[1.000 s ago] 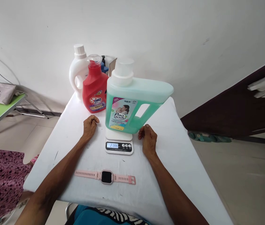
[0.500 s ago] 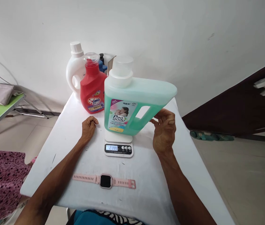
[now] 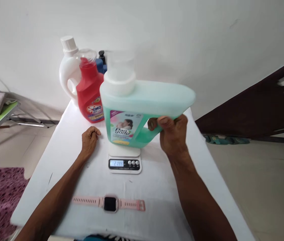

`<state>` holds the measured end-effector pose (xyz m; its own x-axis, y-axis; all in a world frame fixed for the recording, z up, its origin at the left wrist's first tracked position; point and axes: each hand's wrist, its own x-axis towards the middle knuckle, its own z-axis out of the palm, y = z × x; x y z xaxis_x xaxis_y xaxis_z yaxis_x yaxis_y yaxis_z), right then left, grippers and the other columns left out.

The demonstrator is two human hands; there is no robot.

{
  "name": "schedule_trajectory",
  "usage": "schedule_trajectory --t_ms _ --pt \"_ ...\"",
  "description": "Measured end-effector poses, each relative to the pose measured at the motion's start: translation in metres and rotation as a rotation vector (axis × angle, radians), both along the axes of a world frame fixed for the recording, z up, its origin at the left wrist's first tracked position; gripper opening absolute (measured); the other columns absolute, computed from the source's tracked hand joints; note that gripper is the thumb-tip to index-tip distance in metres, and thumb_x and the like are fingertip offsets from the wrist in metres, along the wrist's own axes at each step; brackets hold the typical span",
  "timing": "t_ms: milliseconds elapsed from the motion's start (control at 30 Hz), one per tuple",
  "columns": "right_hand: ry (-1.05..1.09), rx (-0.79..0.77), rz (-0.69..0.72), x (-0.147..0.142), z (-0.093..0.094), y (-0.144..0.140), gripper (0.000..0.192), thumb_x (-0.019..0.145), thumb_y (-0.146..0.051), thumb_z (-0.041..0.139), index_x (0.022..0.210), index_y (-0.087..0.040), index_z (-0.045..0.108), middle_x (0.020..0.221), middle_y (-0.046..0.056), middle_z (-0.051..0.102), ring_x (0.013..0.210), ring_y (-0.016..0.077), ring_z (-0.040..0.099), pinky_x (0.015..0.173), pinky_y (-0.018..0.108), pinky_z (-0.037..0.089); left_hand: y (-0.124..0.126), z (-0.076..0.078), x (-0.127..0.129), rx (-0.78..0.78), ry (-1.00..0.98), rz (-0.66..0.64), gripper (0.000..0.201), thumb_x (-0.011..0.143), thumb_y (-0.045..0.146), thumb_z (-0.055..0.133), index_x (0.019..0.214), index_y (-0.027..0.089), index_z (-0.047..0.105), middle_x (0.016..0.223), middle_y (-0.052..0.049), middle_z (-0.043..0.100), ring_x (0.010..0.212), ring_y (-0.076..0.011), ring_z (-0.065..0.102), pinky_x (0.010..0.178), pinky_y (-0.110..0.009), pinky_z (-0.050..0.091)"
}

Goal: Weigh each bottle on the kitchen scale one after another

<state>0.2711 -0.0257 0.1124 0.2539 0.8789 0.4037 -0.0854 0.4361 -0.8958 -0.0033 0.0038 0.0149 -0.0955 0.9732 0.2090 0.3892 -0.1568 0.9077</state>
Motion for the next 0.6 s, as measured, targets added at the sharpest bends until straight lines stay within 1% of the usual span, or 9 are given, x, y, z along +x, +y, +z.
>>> schedule_trajectory --t_ms 67,100,167,233,300,367,467,533,600 --pt "0.042 -0.033 -0.039 -0.003 0.003 -0.001 0.049 0.067 -0.065 0.093 0.07 -0.022 0.07 0.059 -0.003 0.06 0.052 0.0127 0.05 0.051 0.03 0.05 -0.002 0.005 0.001 0.0 0.021 -0.012 0.017 0.074 0.023 0.046 0.067 0.02 0.061 0.053 0.002 0.052 0.051 -0.0136 0.046 0.054 -0.026 0.035" --pt "0.055 -0.051 -0.05 -0.005 0.005 -0.002 0.049 0.065 -0.064 0.094 0.074 -0.021 0.072 0.063 -0.002 0.063 0.054 0.0137 0.052 0.052 0.03 0.052 -0.002 0.006 0.0 -0.013 0.039 -0.013 0.017 0.074 0.025 0.047 0.067 0.021 0.062 0.054 0.002 0.053 0.052 -0.0139 0.047 0.054 -0.026 0.035" --pt "0.07 -0.067 -0.054 -0.01 0.009 -0.003 0.047 0.063 -0.059 0.095 0.078 -0.021 0.074 0.068 0.0 0.066 0.06 0.0155 0.056 0.054 0.031 0.054 -0.002 0.005 -0.001 -0.068 0.029 -0.007 0.015 0.074 0.027 0.048 0.071 0.021 0.061 0.053 0.003 0.051 0.051 -0.0143 0.045 0.052 -0.025 0.034" --pt "0.076 -0.077 -0.031 -0.012 0.013 -0.004 0.043 0.064 -0.055 0.095 0.073 -0.021 0.07 0.064 -0.002 0.062 0.06 0.0149 0.053 0.053 0.029 0.052 -0.001 0.002 -0.002 -0.102 0.003 -0.013 0.015 0.075 0.03 0.049 0.072 0.022 0.061 0.052 0.004 0.049 0.049 -0.0143 0.042 0.05 -0.025 0.031" --pt "0.083 -0.074 -0.014 -0.011 0.02 -0.003 0.042 0.066 -0.052 0.094 0.068 -0.021 0.065 0.059 -0.003 0.056 0.056 0.0132 0.049 0.051 0.028 0.049 -0.001 -0.001 -0.003 -0.112 -0.008 -0.017 0.015 0.075 0.032 0.049 0.073 0.022 0.06 0.052 0.004 0.049 0.049 -0.0144 0.042 0.05 -0.025 0.031" --pt "0.092 -0.045 -0.039 -0.004 0.028 0.002 0.044 0.067 -0.051 0.094 0.064 -0.022 0.061 0.057 -0.004 0.051 0.054 0.0119 0.045 0.049 0.028 0.046 -0.002 -0.003 -0.003 -0.116 -0.007 -0.009 0.016 0.074 0.033 0.049 0.073 0.022 0.06 0.054 0.003 0.051 0.05 -0.0148 0.043 0.05 -0.025 0.032" --pt "0.099 0.047 -0.182 0.014 0.043 0.021 0.05 0.07 -0.053 0.092 0.058 -0.022 0.054 0.054 -0.006 0.046 0.05 0.0103 0.041 0.047 0.027 0.041 -0.004 -0.002 -0.002 -0.129 0.001 0.01 0.017 0.072 0.034 0.049 0.072 0.022 0.06 0.054 0.003 0.052 0.051 -0.0153 0.045 0.051 -0.025 0.034" --pt "0.077 0.117 -0.315 0.03 0.052 0.042 0.055 0.072 -0.057 0.09 0.057 -0.023 0.05 0.051 -0.007 0.041 0.048 0.0097 0.037 0.044 0.027 0.035 -0.004 -0.001 0.0 -0.129 0.005 0.018 0.016 0.071 0.033 0.048 0.071 0.022 0.06 0.054 0.003 0.052 0.051 -0.0153 0.045 0.051 -0.025 0.034" --pt "0.028 0.168 -0.426 0.047 0.056 0.065 0.057 0.073 -0.061 0.088 0.058 -0.024 0.047 0.051 -0.008 0.037 0.047 0.0096 0.034 0.043 0.027 0.03 -0.004 0.0 0.001 -0.124 0.004 0.021 0.016 0.071 0.033 0.048 0.071 0.022 0.061 0.054 0.003 0.052 0.051 -0.0152 0.045 0.051 -0.025 0.034"
